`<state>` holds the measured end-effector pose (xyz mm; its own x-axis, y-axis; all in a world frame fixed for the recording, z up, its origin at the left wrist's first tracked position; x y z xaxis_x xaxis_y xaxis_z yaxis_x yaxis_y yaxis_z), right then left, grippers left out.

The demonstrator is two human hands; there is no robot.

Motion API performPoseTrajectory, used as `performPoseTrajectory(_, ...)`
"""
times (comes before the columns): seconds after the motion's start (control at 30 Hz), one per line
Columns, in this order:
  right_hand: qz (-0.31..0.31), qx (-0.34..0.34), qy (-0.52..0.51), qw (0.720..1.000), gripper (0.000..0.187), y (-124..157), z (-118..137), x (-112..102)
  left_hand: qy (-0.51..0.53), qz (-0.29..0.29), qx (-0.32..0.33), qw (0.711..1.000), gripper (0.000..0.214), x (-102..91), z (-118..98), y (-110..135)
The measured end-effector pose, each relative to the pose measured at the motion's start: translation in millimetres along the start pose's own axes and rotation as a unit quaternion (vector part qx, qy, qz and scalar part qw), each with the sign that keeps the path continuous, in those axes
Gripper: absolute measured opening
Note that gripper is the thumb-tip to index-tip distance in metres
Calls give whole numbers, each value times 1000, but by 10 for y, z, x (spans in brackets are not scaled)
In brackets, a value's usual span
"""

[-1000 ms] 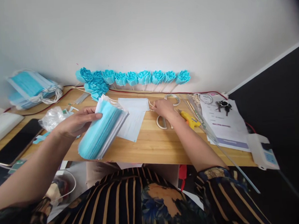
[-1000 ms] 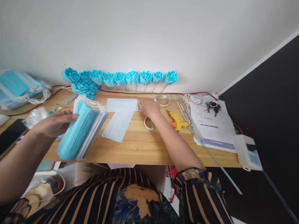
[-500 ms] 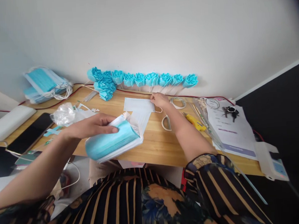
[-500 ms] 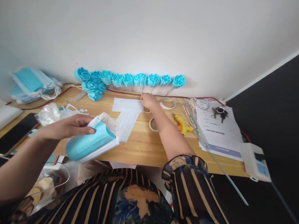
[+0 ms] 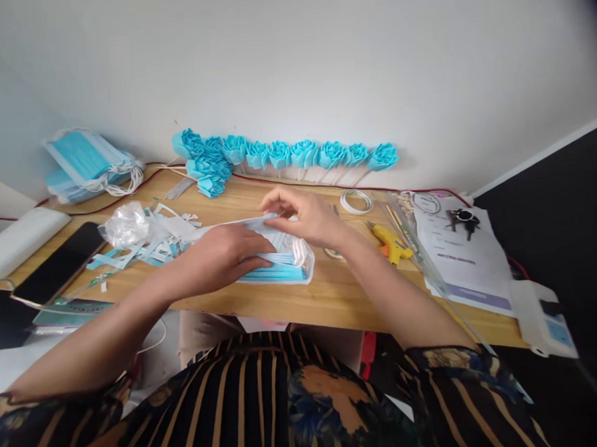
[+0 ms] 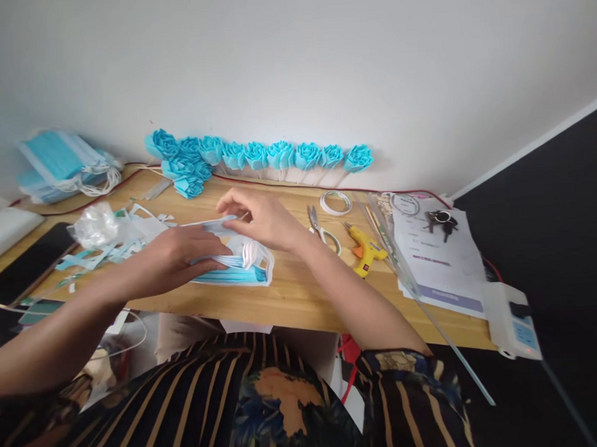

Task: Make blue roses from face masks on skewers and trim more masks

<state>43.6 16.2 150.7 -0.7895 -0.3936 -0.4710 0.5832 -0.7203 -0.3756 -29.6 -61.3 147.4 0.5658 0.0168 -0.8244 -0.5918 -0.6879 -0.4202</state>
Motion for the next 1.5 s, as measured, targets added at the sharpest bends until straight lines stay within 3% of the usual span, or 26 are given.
performPoseTrajectory(0.1,10,30,-36,999,18,128,-29,92,-52,-34,7,998,27,-4,5,7)
performPoseTrajectory(0.23,-34,52,-38,997,16,246,-98,-20,-107,-76,3,991,25,-49,39,40)
performPoseTrajectory(0.43,-86,-11,27,996,7,415,90,-143,-195,-213,50,956,20,-206,-111,136)
performPoseTrajectory(0.53,-94,-33,54,994,4,478,144,-148,-186,-244,43,951,18,-227,-99,175)
performPoseTrajectory(0.73,-89,-15,48,995,7,489,62,-117,-111,-156,43,980,21,-122,-38,94)
performPoseTrajectory(0.87,-95,1,37,995,13,499,74,-214,-132,-140,47,980,23,-165,-36,59)
performPoseTrajectory(0.93,-74,-49,60,994,19,521,234,-227,-167,-132,52,976,26,-177,-40,49)
performPoseTrajectory(1.03,-5,-142,160,977,41,598,458,-64,-216,-114,64,968,28,-162,-50,26)
performPoseTrajectory(1.13,5,-159,284,946,60,635,411,112,-244,-99,60,963,29,-117,-39,-16)
performPoseTrajectory(1.23,-57,-142,355,922,36,625,266,123,-240,-81,33,967,28,-61,16,-54)
performPoseTrajectory(1.33,-107,-111,357,921,18,625,123,-27,-192,-47,-26,980,25,-64,158,-68)
performPoseTrajectory(1.43,-89,-56,253,962,13,652,1,-190,-69,23,-122,990,21,-91,404,-56)
performPoseTrajectory(1.5,-39,15,123,992,6,695,-118,-212,40,101,-186,976,24,-16,568,-22)
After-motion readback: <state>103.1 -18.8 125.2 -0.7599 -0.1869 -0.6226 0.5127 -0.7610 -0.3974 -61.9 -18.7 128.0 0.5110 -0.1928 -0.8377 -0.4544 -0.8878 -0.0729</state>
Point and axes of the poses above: each hand's wrist, its own y-axis away from the middle knuckle, its own x-axis out of the palm, z = x × y, the point moved 10 cm from there along -y, towards the middle knuckle, and after that the axes turned 9 degrees about -z, right-handed, at the moved point
